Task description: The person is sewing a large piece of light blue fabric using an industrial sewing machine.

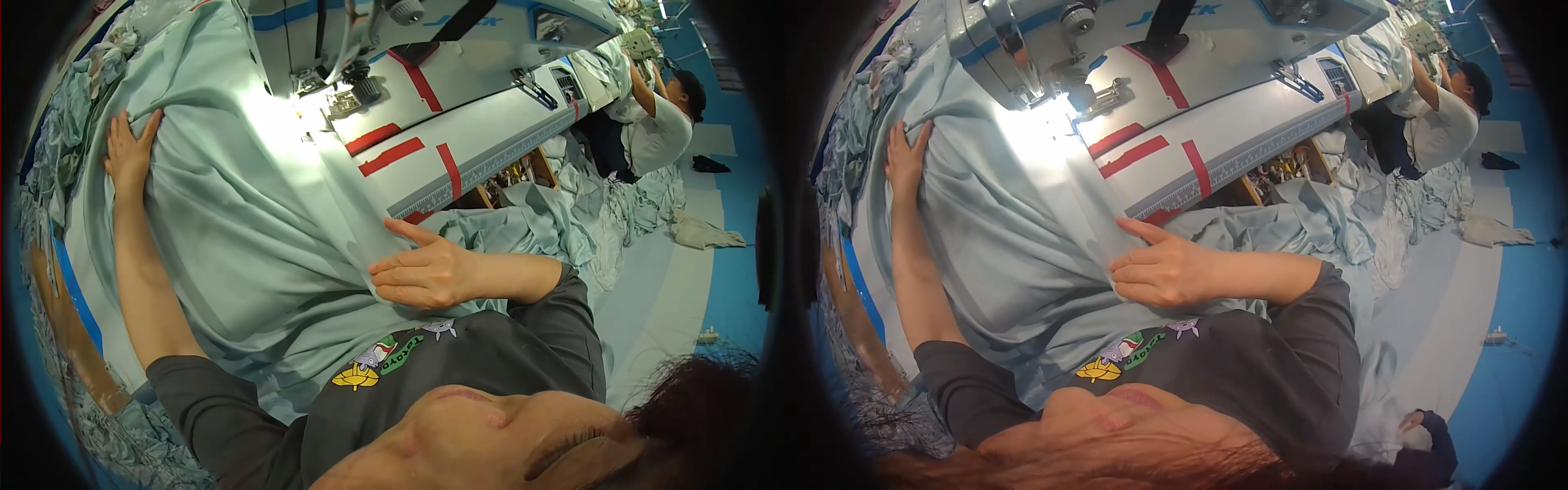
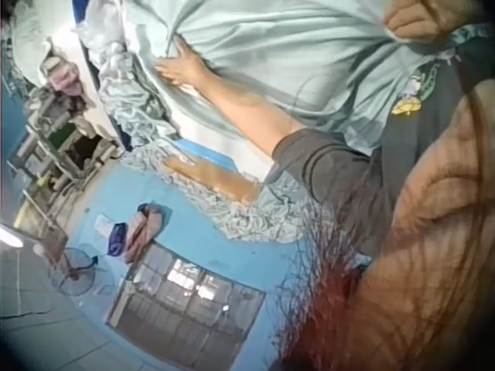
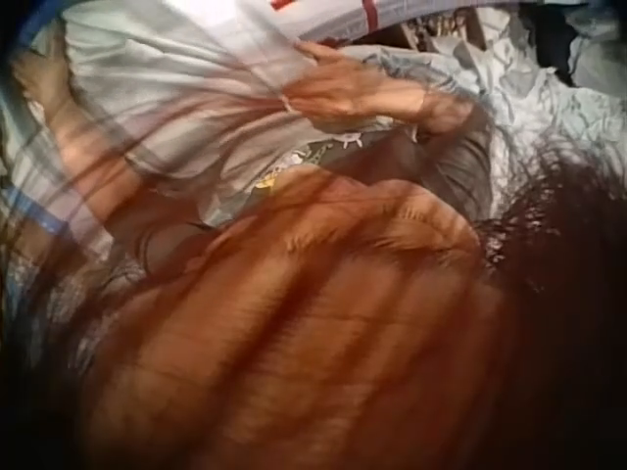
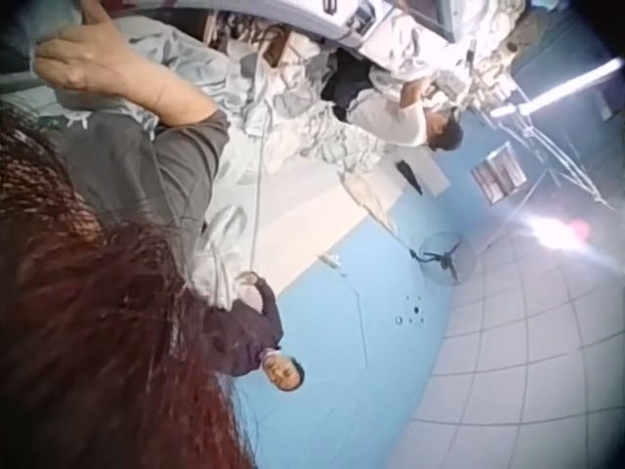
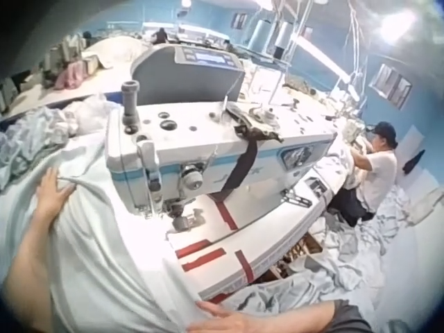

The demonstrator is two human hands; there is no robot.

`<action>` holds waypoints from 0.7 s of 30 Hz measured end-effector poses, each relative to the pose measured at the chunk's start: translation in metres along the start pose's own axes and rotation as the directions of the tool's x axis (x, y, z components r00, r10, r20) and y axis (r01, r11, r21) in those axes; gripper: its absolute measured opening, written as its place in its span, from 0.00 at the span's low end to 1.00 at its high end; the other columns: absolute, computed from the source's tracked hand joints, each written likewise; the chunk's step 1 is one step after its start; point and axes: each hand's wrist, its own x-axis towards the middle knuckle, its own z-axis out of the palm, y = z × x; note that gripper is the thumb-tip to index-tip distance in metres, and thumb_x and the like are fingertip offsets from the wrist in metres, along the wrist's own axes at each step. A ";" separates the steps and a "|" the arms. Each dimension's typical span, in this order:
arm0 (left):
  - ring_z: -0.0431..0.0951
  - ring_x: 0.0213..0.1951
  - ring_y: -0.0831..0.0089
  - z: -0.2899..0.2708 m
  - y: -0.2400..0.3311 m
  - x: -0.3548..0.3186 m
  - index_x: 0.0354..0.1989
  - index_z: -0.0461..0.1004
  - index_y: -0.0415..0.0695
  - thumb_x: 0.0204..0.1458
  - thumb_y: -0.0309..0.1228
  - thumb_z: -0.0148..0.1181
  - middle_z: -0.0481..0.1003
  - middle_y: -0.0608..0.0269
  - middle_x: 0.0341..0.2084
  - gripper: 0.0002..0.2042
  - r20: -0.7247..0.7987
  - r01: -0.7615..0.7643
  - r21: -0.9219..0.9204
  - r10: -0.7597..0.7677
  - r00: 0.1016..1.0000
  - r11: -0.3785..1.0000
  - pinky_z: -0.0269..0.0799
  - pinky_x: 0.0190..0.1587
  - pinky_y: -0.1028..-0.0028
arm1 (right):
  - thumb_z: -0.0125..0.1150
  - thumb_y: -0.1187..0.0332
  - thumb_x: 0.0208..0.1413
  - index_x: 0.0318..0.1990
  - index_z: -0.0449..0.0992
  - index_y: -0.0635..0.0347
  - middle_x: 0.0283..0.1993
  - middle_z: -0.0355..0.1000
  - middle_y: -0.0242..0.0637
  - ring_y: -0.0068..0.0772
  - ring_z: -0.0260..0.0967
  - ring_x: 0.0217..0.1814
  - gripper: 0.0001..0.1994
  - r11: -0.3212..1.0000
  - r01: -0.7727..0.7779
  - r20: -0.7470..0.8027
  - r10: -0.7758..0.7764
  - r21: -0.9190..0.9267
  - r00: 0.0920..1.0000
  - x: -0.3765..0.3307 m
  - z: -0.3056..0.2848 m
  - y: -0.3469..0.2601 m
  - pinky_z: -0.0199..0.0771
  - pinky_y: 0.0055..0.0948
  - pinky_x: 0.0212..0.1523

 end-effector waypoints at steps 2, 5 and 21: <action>0.46 0.68 0.59 0.023 -0.024 0.023 0.66 0.53 0.51 0.44 0.69 0.47 0.50 0.57 0.67 0.46 -0.094 -0.050 0.020 0.052 0.994 0.999 0.39 0.64 0.45 | 0.60 0.73 0.47 0.30 0.75 0.60 0.34 0.75 0.33 0.27 0.75 0.43 0.03 1.000 -0.008 -0.002 0.008 0.006 1.000 0.002 0.002 0.005 0.61 0.61 0.59; 0.50 0.67 0.60 0.043 -0.046 0.059 0.66 0.54 0.51 0.45 0.67 0.47 0.53 0.59 0.66 0.43 -0.150 -0.083 0.072 0.093 0.984 0.994 0.43 0.62 0.45 | 0.60 0.73 0.47 0.31 0.76 0.60 0.35 0.75 0.33 0.27 0.75 0.44 0.03 1.000 0.001 0.003 -0.001 -0.016 1.000 0.008 0.005 0.013 0.61 0.58 0.59; 0.48 0.67 0.53 -0.074 -0.048 -0.210 0.65 0.53 0.40 0.51 0.44 0.58 0.48 0.45 0.66 0.36 0.095 -0.139 -0.079 0.147 0.985 0.987 0.38 0.66 0.56 | 0.63 0.63 0.51 0.43 0.74 0.67 0.36 0.77 0.37 0.22 0.71 0.39 0.17 0.143 -0.803 0.606 0.585 0.578 0.540 -0.084 -0.053 -0.091 0.70 0.26 0.42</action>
